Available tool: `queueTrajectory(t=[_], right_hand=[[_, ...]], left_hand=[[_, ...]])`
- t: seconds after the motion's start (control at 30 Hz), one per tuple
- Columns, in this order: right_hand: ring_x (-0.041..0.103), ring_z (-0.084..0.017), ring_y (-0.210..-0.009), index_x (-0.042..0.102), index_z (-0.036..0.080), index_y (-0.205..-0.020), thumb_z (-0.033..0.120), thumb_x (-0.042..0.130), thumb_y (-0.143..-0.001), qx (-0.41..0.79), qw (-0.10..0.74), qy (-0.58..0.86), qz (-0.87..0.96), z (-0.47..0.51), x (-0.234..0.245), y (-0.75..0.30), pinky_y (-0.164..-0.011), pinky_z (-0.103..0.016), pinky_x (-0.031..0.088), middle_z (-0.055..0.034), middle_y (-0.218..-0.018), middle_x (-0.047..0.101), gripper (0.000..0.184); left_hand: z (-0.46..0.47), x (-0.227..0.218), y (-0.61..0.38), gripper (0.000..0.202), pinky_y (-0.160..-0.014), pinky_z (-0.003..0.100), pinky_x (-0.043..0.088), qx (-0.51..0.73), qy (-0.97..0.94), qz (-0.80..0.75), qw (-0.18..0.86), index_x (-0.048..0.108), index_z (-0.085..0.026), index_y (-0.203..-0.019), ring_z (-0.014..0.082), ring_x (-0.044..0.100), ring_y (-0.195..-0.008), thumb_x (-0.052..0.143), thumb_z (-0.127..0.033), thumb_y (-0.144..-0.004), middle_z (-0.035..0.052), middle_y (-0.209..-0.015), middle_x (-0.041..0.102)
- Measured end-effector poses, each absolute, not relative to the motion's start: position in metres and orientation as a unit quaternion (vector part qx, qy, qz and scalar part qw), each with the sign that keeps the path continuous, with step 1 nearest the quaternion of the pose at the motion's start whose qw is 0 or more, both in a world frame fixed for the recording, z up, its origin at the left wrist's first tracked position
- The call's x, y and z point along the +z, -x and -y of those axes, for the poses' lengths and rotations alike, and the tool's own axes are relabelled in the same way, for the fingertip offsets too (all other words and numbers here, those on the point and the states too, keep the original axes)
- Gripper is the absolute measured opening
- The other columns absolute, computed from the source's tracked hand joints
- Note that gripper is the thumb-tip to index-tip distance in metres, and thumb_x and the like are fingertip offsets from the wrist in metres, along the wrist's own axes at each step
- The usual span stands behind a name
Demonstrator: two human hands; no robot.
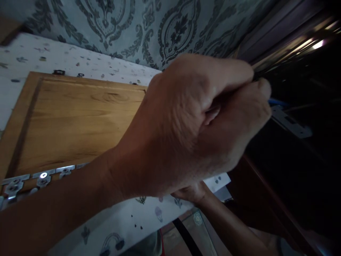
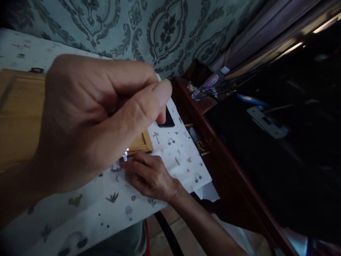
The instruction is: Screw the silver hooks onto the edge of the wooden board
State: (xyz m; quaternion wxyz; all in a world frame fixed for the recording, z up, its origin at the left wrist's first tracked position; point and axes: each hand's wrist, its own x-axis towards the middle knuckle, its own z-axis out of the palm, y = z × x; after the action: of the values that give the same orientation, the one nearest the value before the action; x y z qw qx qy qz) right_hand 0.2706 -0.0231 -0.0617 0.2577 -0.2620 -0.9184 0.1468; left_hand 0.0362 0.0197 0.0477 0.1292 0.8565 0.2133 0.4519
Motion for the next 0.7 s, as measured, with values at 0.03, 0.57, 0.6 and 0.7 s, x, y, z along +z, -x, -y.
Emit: queueTrajectory(t=[0.03,0.57,0.6,0.7], right_hand=[[0.069,-0.016,-0.075,0.075,0.025,-0.113,0.020,0.056,-0.095,0.141,0.269,0.259,0.917,0.023,-0.062,-0.270,-0.063,-0.026,0.059,-0.0057,-0.088,0.071,0.026],[0.072,-0.019,-0.081,0.075,0.026,-0.104,0.020,0.066,-0.094,0.260,0.363,0.372,0.813,0.023,-0.052,-0.264,-0.070,-0.032,0.063,-0.0052,-0.091,0.076,0.014],[0.071,-0.017,-0.079,0.075,0.024,-0.101,0.021,0.066,-0.095,0.260,0.368,0.382,0.807,0.021,-0.053,-0.262,-0.069,-0.031,0.062,-0.0052,-0.089,0.076,0.011],[0.069,-0.014,-0.074,0.073,0.022,-0.098,0.022,0.066,-0.096,0.257,0.366,0.393,0.803,0.018,-0.058,-0.259,-0.065,-0.028,0.059,-0.0046,-0.086,0.075,0.007]], left_hand=[[-0.016,0.051,-0.043,0.063,-0.057,0.022,0.047,0.449,-0.858,-0.219,0.122,0.065,-0.015,-0.098,0.0192,0.071,-0.095,0.011,-0.046,-0.103,-0.0005,-0.078,0.054],[0.014,0.068,-0.088,0.059,-0.054,0.017,0.044,0.530,-0.767,-0.350,0.092,0.021,-0.025,-0.051,-0.0032,0.044,-0.042,-0.018,-0.038,-0.093,-0.0067,-0.046,0.023],[0.015,0.068,-0.089,0.059,-0.054,0.017,0.045,0.530,-0.768,-0.347,0.091,0.021,-0.025,-0.051,-0.0031,0.044,-0.041,-0.018,-0.038,-0.094,-0.0068,-0.046,0.022],[0.016,0.071,-0.088,0.060,-0.053,0.016,0.043,0.520,-0.771,-0.357,0.087,0.022,-0.024,-0.050,-0.0026,0.046,-0.041,-0.014,-0.036,-0.096,-0.0067,-0.046,0.020]])
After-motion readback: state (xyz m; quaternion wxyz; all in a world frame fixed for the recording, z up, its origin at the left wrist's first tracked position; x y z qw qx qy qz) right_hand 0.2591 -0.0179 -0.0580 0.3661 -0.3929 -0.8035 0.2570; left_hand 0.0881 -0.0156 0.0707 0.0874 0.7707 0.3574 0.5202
